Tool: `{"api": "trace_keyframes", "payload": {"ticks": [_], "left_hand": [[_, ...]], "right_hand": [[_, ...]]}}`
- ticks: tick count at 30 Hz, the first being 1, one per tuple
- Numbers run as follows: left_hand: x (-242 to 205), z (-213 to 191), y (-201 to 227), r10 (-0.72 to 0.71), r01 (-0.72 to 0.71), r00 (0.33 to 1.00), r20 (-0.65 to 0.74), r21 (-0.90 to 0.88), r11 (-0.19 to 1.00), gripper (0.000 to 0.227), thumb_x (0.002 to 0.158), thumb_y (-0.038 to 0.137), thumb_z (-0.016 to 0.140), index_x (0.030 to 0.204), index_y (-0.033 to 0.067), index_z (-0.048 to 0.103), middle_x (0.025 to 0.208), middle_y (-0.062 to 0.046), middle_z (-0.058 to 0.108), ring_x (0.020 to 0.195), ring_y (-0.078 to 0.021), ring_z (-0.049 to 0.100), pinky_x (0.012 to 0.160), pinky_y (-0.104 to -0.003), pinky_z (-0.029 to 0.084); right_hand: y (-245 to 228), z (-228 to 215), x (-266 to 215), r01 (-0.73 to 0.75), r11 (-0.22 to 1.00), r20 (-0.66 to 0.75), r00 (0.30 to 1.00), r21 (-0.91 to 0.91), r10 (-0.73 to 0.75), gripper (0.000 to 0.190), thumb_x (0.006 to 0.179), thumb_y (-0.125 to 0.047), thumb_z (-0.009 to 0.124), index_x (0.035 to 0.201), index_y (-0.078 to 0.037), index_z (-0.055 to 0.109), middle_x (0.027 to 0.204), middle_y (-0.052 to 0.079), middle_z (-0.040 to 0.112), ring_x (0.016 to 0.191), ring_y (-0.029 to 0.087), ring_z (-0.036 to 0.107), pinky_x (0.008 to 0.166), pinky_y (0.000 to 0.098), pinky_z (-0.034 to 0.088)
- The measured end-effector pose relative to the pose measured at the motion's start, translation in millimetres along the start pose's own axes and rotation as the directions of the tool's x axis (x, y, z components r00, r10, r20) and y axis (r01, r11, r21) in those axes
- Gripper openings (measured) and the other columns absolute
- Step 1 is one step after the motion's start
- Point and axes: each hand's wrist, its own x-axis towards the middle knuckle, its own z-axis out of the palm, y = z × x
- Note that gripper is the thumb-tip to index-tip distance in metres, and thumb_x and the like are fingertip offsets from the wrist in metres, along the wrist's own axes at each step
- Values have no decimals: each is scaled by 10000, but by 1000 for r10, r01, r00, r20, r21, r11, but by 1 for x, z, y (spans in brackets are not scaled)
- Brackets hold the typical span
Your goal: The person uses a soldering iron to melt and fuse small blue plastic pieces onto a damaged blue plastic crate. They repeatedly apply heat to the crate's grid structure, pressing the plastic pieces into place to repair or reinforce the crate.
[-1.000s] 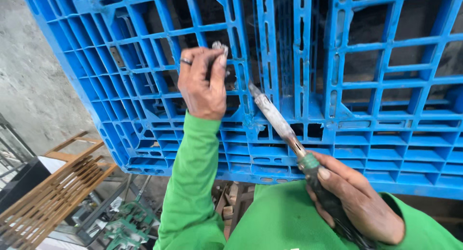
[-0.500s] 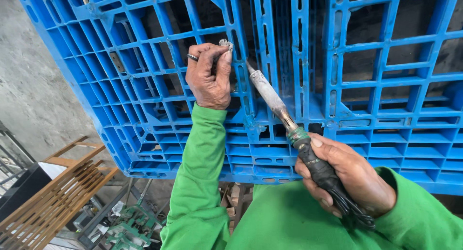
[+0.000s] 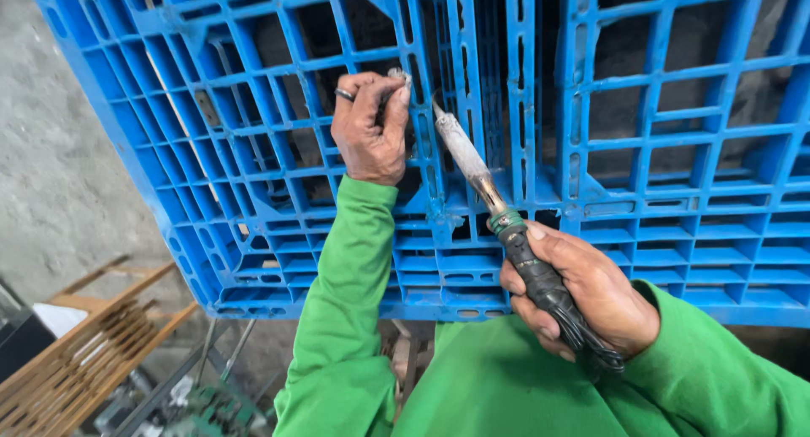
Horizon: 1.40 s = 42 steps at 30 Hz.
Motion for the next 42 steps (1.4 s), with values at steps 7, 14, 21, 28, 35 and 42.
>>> {"api": "trace_keyframes", "payload": {"ticks": [7, 14, 21, 28, 35, 42], "left_hand": [[4, -3, 21, 82, -80, 997, 9, -121, 989, 85, 996, 19, 740, 1079, 20, 721, 1107, -56, 586, 932, -152, 678, 786, -272, 618], [-7, -7, 12, 353, -387, 887, 298, 61, 920, 117, 954, 32, 786, 1047, 19, 716, 1196, -108, 555, 1063, -250, 659, 920, -335, 627], [-5, 16, 18, 43, -610, 700, 713, 565, 555, 79, 843, 10, 707, 902, -41, 718, 1432, -244, 478, 991, -348, 624, 813, -379, 600], [-59, -30, 29, 94, -513, 668, 738, 366, 776, 140, 992, 28, 618, 1069, -52, 703, 1223, -192, 566, 949, -276, 616, 844, -377, 593], [-114, -81, 58, 137, -284, 879, 457, 270, 920, 185, 1022, 64, 638, 1183, -10, 690, 1091, -146, 588, 915, -254, 638, 830, -368, 596], [-134, -85, 83, 107, -196, 953, 282, 310, 930, 288, 994, 137, 691, 1222, -37, 663, 989, -134, 581, 817, -282, 612, 671, -361, 548]], "right_hand": [[37, -28, -24, 106, 994, 175, 979, -23, -101, 346, 1089, -378, 421, 1263, -78, 413, 832, 118, 551, 445, 163, 523, 295, 313, 420], [88, -60, -87, 531, 802, 1, 834, -273, -551, 592, 1080, -349, 469, 1571, -24, 403, 831, 140, 597, 453, 145, 554, 332, 254, 442], [119, -75, -99, 625, 692, -117, 706, -363, -699, 591, 1113, -325, 457, 1614, -16, 401, 887, 156, 575, 545, 166, 550, 436, 257, 453], [156, -74, -90, 639, 698, -105, 709, -322, -697, 599, 1125, -306, 466, 1646, -20, 393, 893, 163, 583, 539, 174, 558, 439, 252, 447], [173, -60, -80, 617, 691, -99, 715, -375, -692, 589, 1099, -284, 465, 1615, -11, 389, 880, 148, 593, 534, 159, 551, 449, 241, 440], [180, -44, -68, 603, 648, -63, 708, -465, -703, 584, 1089, -270, 463, 1606, -5, 403, 867, 152, 600, 539, 152, 562, 463, 255, 463]]}}
